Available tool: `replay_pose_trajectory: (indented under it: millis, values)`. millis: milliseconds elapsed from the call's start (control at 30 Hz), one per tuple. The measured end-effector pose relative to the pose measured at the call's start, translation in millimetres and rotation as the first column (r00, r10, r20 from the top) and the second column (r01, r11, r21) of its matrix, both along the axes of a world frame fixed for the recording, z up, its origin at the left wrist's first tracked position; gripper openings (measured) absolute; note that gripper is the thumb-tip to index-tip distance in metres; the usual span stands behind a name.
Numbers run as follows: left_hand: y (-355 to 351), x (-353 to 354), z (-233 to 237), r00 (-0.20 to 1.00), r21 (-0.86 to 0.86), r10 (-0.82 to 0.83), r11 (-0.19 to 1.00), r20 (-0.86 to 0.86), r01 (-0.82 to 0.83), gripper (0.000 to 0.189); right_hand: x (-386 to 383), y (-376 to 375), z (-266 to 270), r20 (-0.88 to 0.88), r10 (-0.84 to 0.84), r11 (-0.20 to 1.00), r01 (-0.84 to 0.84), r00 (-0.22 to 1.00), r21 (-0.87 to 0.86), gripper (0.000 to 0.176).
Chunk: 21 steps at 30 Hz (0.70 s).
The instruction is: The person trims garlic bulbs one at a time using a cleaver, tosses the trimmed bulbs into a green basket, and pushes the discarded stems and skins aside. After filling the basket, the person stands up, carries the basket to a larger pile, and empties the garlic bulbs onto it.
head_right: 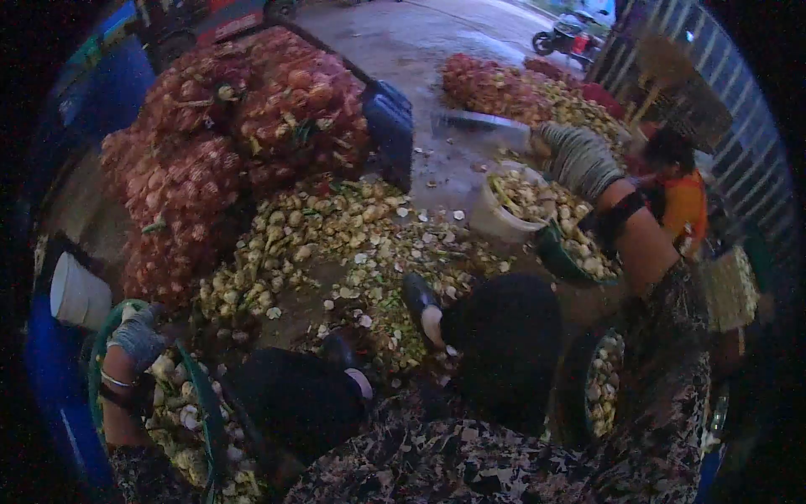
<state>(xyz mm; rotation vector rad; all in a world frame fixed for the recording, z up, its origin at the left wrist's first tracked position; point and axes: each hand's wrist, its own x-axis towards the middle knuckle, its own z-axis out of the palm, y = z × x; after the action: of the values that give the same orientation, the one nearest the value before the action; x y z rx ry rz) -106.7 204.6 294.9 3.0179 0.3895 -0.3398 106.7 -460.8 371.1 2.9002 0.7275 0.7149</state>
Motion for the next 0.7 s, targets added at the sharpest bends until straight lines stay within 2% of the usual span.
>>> replay_pose_trajectory:
  millis: [33, 67, 100, 133, 167, 200, 267, 333, 367, 400, 433, 467, 500, 533, 600, 667, 700]
  values:
    - [-30.3, 1.1, 23.0, 0.994, -0.075, 0.060, 0.995, -0.093, -0.067, 0.047, 15.1, 2.6, -14.2, -0.118, 0.076, 0.997, -0.077, 0.990, 0.001, 0.021]
    - [-46.9, 1.2, 35.0, 0.975, -0.142, 0.109, 0.980, -0.193, -0.138, 0.046, 24.8, 18.7, -20.1, -0.133, 0.100, 0.995, -0.098, 0.986, 0.018, 0.021]
    - [-33.0, -4.1, 18.0, 0.992, -0.195, 0.058, 0.978, -0.113, -0.080, 0.041, 26.3, 44.5, -24.6, -0.175, 0.039, 0.997, -0.051, 0.984, -0.063, 0.020]
    - [-45.3, -8.0, 27.3, 0.986, -0.175, 0.068, 0.980, -0.153, -0.095, 0.041, 25.5, 56.7, -37.0, -0.223, -0.028, 0.989, -0.005, 0.974, -0.146, 0.024]
    - [-65.5, -8.6, 45.8, 0.986, -0.150, 0.079, 0.984, -0.148, -0.101, 0.040, 46.8, 57.0, -60.8, -0.220, 0.152, 0.985, -0.165, 0.963, -0.042, 0.020]
    - [-76.7, -10.5, 57.4, 0.987, -0.123, 0.099, 0.986, -0.129, -0.115, 0.038, 60.1, 67.9, -73.0, -0.232, 0.182, 0.981, -0.192, 0.956, -0.021, 0.020]
    - [-63.6, -22.2, 62.4, 0.978, -0.126, 0.148, 0.978, -0.147, -0.167, 0.038, 77.3, 92.2, -102.2, -0.368, 0.243, 0.958, -0.282, 0.897, -0.054, 0.019]
    - [-70.6, -31.0, 85.3, 0.996, -0.054, 0.074, 0.996, -0.048, -0.076, 0.035, 94.2, 111.0, -138.1, -0.403, 0.341, 0.929, -0.371, 0.849, 0.005, 0.018]
    - [-89.7, -28.0, 100.7, 0.978, -0.131, 0.203, 0.969, -0.053, -0.208, 0.035, 94.4, 121.4, -153.7, -0.438, 0.383, 0.907, -0.421, 0.813, 0.012, 0.017]
    - [-93.6, -25.0, 108.5, 0.973, -0.116, 0.220, 0.967, -0.073, -0.228, 0.035, 93.6, 131.1, -168.9, -0.473, 0.420, 0.884, -0.467, 0.774, 0.021, 0.017]
    - [-96.3, -19.8, 114.2, 0.970, 0.005, 0.219, 0.976, -0.109, -0.219, 0.036, 73.6, 147.4, -157.3, -0.558, 0.352, 0.888, -0.456, 0.752, -0.053, 0.018]
    - [-97.9, -12.8, 116.7, 0.967, 0.123, 0.216, 0.972, -0.138, -0.199, 0.038, 69.7, 152.8, -170.5, -0.565, 0.363, 0.885, -0.463, 0.741, -0.039, 0.018]
    - [-94.2, -6.3, 112.9, 0.992, 0.174, 0.088, 0.982, -0.090, -0.071, 0.037, 68.1, 158.3, -185.0, -0.581, 0.393, 0.865, -0.501, 0.713, -0.029, 0.022]
    - [-91.2, 0.3, 110.0, 0.990, 0.179, 0.099, 0.981, -0.104, -0.079, 0.037, 64.7, 162.9, -199.0, -0.599, 0.422, 0.842, -0.539, 0.680, -0.019, 0.027]
    - [-112.2, 36.9, 110.1, 0.989, 0.215, 0.080, 0.975, -0.124, -0.052, 0.038, 56.5, 163.5, -215.5, -0.682, 0.373, 0.853, -0.522, 0.629, -0.015, 0.030]
    - [-131.6, 69.9, 97.9, 0.970, 0.077, 0.137, 0.989, -0.203, -0.124, 0.040, 60.3, 156.2, -252.3, -0.674, 0.469, 0.832, -0.541, 0.571, 0.120, 0.029]
    - [-122.8, 86.3, 77.7, 0.964, 0.016, 0.067, 0.998, -0.255, -0.065, 0.041, 52.1, 157.4, -241.8, -0.737, 0.417, 0.855, -0.504, 0.531, 0.121, 0.029]
